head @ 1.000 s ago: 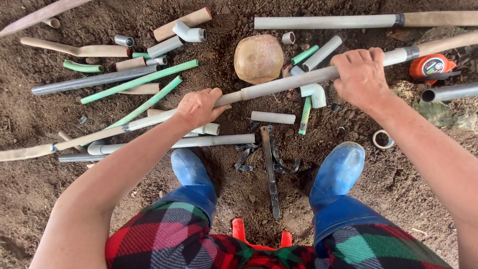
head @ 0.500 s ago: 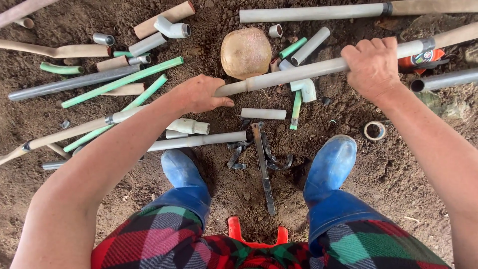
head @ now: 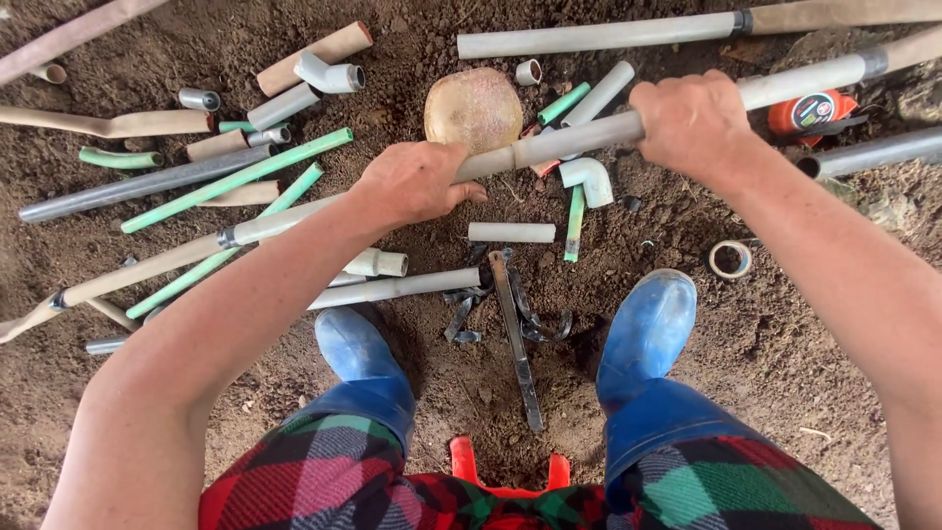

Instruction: The person assembles PVC pipes and fittings on the ground. They connect a pipe to an elbow joint, wrap the connection with black tape, and repeat the process with other pipe segments and fittings.

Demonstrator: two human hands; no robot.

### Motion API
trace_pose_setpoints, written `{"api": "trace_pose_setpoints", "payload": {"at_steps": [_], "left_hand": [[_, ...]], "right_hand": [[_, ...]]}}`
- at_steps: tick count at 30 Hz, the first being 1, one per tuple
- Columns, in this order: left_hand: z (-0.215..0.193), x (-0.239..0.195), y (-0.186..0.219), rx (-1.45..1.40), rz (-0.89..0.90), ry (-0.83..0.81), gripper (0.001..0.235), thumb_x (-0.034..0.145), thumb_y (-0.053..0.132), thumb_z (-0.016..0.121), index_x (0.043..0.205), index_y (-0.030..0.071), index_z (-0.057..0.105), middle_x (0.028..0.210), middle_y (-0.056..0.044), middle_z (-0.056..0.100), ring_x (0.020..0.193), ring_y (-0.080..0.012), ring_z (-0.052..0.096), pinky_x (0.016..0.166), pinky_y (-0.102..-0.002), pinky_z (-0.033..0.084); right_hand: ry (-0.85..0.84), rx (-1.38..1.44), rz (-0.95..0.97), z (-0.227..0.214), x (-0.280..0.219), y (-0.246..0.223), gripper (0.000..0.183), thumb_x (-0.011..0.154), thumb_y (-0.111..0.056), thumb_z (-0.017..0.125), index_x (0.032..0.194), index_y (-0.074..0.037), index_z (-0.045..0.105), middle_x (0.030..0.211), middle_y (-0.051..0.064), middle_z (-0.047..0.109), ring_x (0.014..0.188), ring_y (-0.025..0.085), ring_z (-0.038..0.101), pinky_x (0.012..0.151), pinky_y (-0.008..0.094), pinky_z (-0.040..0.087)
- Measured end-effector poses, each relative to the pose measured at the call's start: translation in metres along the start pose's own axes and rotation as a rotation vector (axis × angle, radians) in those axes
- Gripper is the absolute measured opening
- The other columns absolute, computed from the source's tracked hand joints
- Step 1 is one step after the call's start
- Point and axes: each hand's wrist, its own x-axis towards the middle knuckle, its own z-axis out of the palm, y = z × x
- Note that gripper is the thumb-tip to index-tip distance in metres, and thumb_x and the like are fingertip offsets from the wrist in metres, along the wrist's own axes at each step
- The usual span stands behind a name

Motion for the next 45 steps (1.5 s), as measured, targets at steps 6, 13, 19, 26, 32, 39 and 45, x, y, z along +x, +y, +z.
{"api": "trace_pose_setpoints", "payload": {"at_steps": [6,13,19,26,32,39,45], "left_hand": [[-0.013,0.003,0.008,-0.312,-0.104,-0.217,0.042,0.088,0.044,0.057,0.112,0.011,0.053,0.096,-0.005,0.059,0.077,-0.0144,0.055,0.072,-0.029,0.051],[-0.013,0.009,0.008,-0.293,-0.057,-0.236,0.04,0.087,0.043,0.057,0.112,0.013,0.053,0.101,-0.007,0.06,0.085,-0.0171,0.057,0.079,-0.032,0.05],[-0.019,0.012,0.009,0.029,0.034,-0.115,0.045,0.093,0.051,0.048,0.115,0.012,0.049,0.09,-0.007,0.06,0.074,-0.0175,0.059,0.067,-0.032,0.056],[0.005,0.015,0.013,0.122,0.17,0.103,0.037,0.101,0.044,0.044,0.11,0.008,0.042,0.076,-0.007,0.056,0.054,-0.0161,0.056,0.043,-0.027,0.055],[0.001,-0.051,-0.013,-0.223,-0.26,-0.132,0.027,0.094,0.031,0.056,0.116,0.018,0.048,0.082,-0.003,0.057,0.058,-0.0125,0.052,0.046,-0.019,0.046],[0.097,-0.117,-0.174,-0.26,-0.478,0.071,0.026,0.092,0.027,0.06,0.111,0.009,0.056,0.083,-0.008,0.065,0.065,-0.0184,0.061,0.061,-0.028,0.056],[0.118,-0.132,-0.212,-0.07,-0.657,-0.152,0.03,0.096,0.013,0.052,0.125,0.017,0.051,0.085,-0.01,0.066,0.071,-0.0226,0.065,0.071,-0.035,0.061]], "right_hand": [[0.511,-0.23,-0.098,0.071,0.019,0.029,0.019,0.098,-0.023,0.058,0.08,-0.02,0.058,0.055,-0.01,0.05,0.048,0.007,0.048,0.053,0.02,0.043],[0.535,-0.318,-0.059,0.073,0.008,0.032,0.027,0.083,-0.046,0.071,0.082,-0.023,0.057,0.061,-0.01,0.055,0.055,0.006,0.054,0.061,0.022,0.049],[-0.015,-0.099,0.0,0.004,-0.02,0.016,0.011,0.095,-0.027,0.056,0.097,-0.017,0.058,0.072,-0.002,0.063,0.063,0.013,0.063,0.072,0.031,0.057],[0.051,-0.098,0.003,0.014,-0.014,0.029,0.013,0.091,-0.027,0.064,0.096,-0.016,0.06,0.071,-0.001,0.062,0.063,0.013,0.062,0.076,0.03,0.055],[0.109,-0.283,0.096,0.038,-0.008,0.084,0.008,0.091,-0.026,0.066,0.091,-0.019,0.062,0.065,-0.004,0.06,0.064,0.013,0.061,0.08,0.031,0.05],[0.139,-0.26,0.184,0.073,-0.032,0.151,0.009,0.093,-0.024,0.067,0.091,-0.017,0.062,0.067,-0.004,0.061,0.058,0.013,0.058,0.081,0.028,0.051],[0.394,-0.333,0.097,0.122,-0.025,0.19,0.02,0.091,-0.033,0.073,0.096,-0.018,0.061,0.075,-0.006,0.063,0.075,0.013,0.067,0.097,0.032,0.052]]}}
